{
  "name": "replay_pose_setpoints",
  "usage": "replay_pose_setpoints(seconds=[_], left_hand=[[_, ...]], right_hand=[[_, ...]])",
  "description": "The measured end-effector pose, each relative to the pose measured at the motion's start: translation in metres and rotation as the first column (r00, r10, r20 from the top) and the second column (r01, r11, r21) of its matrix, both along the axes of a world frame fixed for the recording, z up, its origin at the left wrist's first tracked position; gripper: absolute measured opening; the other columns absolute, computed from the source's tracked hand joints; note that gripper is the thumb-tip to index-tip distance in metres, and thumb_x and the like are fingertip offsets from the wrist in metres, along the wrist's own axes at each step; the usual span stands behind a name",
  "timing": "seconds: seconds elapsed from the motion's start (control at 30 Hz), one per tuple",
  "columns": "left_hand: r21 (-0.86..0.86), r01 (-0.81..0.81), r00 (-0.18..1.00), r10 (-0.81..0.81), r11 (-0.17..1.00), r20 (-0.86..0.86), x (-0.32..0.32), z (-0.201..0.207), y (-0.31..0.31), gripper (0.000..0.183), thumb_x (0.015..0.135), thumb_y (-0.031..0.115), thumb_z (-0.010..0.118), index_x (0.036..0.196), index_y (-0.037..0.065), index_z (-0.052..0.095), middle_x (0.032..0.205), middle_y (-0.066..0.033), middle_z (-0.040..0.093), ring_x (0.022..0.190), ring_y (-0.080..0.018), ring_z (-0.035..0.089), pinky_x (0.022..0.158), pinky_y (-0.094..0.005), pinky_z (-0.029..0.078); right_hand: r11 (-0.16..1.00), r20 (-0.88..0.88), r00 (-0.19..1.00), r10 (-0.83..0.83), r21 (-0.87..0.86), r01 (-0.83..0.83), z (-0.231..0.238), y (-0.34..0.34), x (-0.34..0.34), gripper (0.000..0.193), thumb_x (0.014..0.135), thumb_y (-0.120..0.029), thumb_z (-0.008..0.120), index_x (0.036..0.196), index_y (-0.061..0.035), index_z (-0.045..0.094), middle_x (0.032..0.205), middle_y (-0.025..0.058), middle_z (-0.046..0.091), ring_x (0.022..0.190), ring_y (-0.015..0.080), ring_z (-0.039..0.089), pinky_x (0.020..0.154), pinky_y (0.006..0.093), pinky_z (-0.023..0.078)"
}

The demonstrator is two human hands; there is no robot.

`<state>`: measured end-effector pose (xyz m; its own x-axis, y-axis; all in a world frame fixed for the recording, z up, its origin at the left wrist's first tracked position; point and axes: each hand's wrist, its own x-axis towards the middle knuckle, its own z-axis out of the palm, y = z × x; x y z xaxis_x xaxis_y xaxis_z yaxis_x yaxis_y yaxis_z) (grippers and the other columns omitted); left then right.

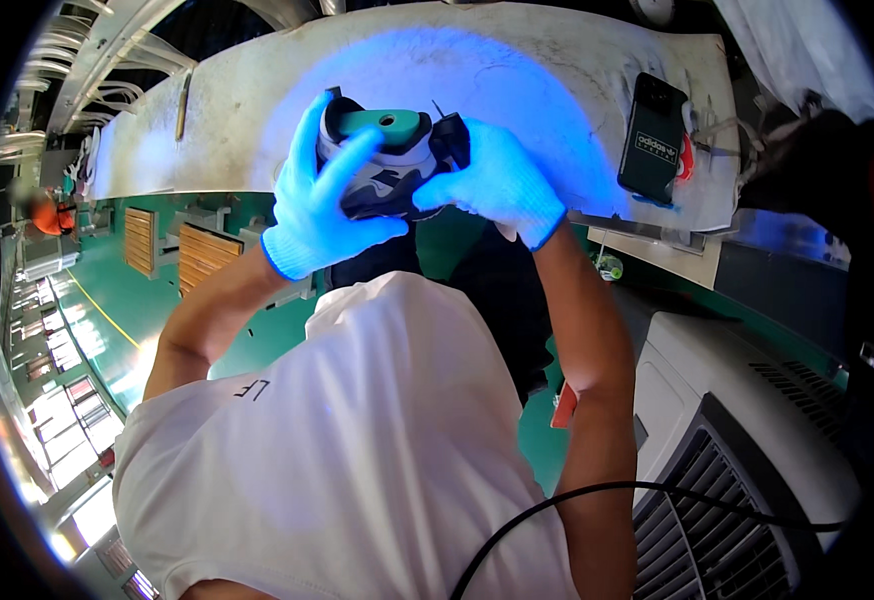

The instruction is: The person repeatedly cleans sneakers on a factory workbench using a small brush and a cloth. They scrub the sole and wipe the upper, then place the shoe on a conveyor belt and retrieve another to repeat the process.

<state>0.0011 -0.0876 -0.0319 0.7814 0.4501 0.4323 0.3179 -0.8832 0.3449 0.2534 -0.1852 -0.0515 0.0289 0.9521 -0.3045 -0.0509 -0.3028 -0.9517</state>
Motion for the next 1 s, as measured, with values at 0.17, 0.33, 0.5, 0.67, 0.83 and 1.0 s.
replay_pose_setpoints(seconds=[0.17, 0.33, 0.5, 0.67, 0.83, 1.0], left_hand=[[-0.089, -0.168, 0.986, 0.165, 0.982, -0.038, 0.009, 0.008, -0.001, 0.133, 0.056, 0.039, 0.111, 0.166, -0.002, 0.048, 0.139, -0.0246, 0.071, 0.124, -0.0426, 0.072, 0.103, -0.0501, 0.062], [-0.163, -0.149, 0.989, 0.148, 0.975, -0.015, 0.007, 0.004, -0.001, 0.131, 0.057, 0.04, 0.111, 0.166, 0.002, 0.049, 0.128, -0.0205, 0.071, 0.114, -0.0407, 0.073, 0.097, -0.0499, 0.061], [-0.155, -0.122, 0.992, 0.12, 0.98, -0.024, 0.008, 0.002, -0.002, 0.13, 0.054, 0.04, 0.112, 0.162, 0.002, 0.052, 0.134, -0.0206, 0.072, 0.112, -0.0404, 0.078, 0.094, -0.0467, 0.065], [-0.13, -0.123, 0.992, 0.124, 0.984, 0.001, 0.008, -0.01, -0.008, 0.113, 0.061, 0.038, 0.106, 0.158, 0.006, 0.056, 0.124, -0.0219, 0.069, 0.105, -0.0423, 0.071, 0.085, -0.0495, 0.06], [-0.09, -0.108, 0.992, 0.113, 0.99, 0.061, 0.005, -0.013, -0.006, 0.106, 0.061, 0.037, 0.105, 0.152, 0.008, 0.061, 0.122, -0.022, 0.069, 0.102, -0.0422, 0.071, 0.08, -0.0497, 0.059], [0.03, -0.091, 0.993, 0.089, 0.995, 0.083, 0.004, -0.013, -0.011, 0.113, 0.06, 0.042, 0.109, 0.153, 0.008, 0.056, 0.122, -0.0186, 0.071, 0.1, -0.0407, 0.074, 0.08, -0.0494, 0.061]], right_hand=[[0.772, -0.502, 0.619, -0.604, -0.174, 0.612, -0.029, -0.004, -0.006, 0.036, 0.111, -0.035, 0.072, 0.104, 0.0002, 0.075, 0.087, 0.0115, 0.074, 0.08, 0.0219, 0.072, 0.077, 0.0382, 0.061], [0.703, -0.672, 0.388, -0.631, -0.285, 0.652, -0.048, 0.017, -0.046, 0.026, 0.109, -0.03, 0.076, 0.096, -0.0079, 0.072, 0.096, 0.0052, 0.074, 0.081, 0.0179, 0.068, 0.077, 0.0364, 0.058], [0.645, -0.441, 0.504, -0.743, -0.271, 0.714, -0.032, 0.02, -0.057, 0.024, 0.106, -0.022, 0.075, 0.104, 0.0013, 0.079, 0.086, 0.0093, 0.076, 0.073, 0.0189, 0.07, 0.067, 0.0401, 0.055], [0.825, 0.607, 0.561, -0.564, 0.445, 0.348, -0.095, 0.006, -0.047, 0.023, 0.105, -0.02, 0.076, 0.108, 0.0027, 0.074, 0.086, 0.0166, 0.073, 0.077, 0.0219, 0.072, 0.072, 0.0378, 0.054], [0.61, 0.195, 0.578, -0.792, 0.24, 0.755, -0.059, 0.009, -0.073, 0.019, 0.104, -0.018, 0.075, 0.103, 0.0011, 0.074, 0.086, 0.0092, 0.072, 0.075, 0.0189, 0.067, 0.07, 0.036, 0.053], [0.521, -0.287, 0.511, -0.81, 0.045, 0.852, -0.048, 0.01, -0.092, 0.029, 0.103, -0.025, 0.077, 0.093, 0.0023, 0.078, 0.078, 0.0059, 0.071, 0.072, 0.0168, 0.064, 0.072, 0.0366, 0.054]])
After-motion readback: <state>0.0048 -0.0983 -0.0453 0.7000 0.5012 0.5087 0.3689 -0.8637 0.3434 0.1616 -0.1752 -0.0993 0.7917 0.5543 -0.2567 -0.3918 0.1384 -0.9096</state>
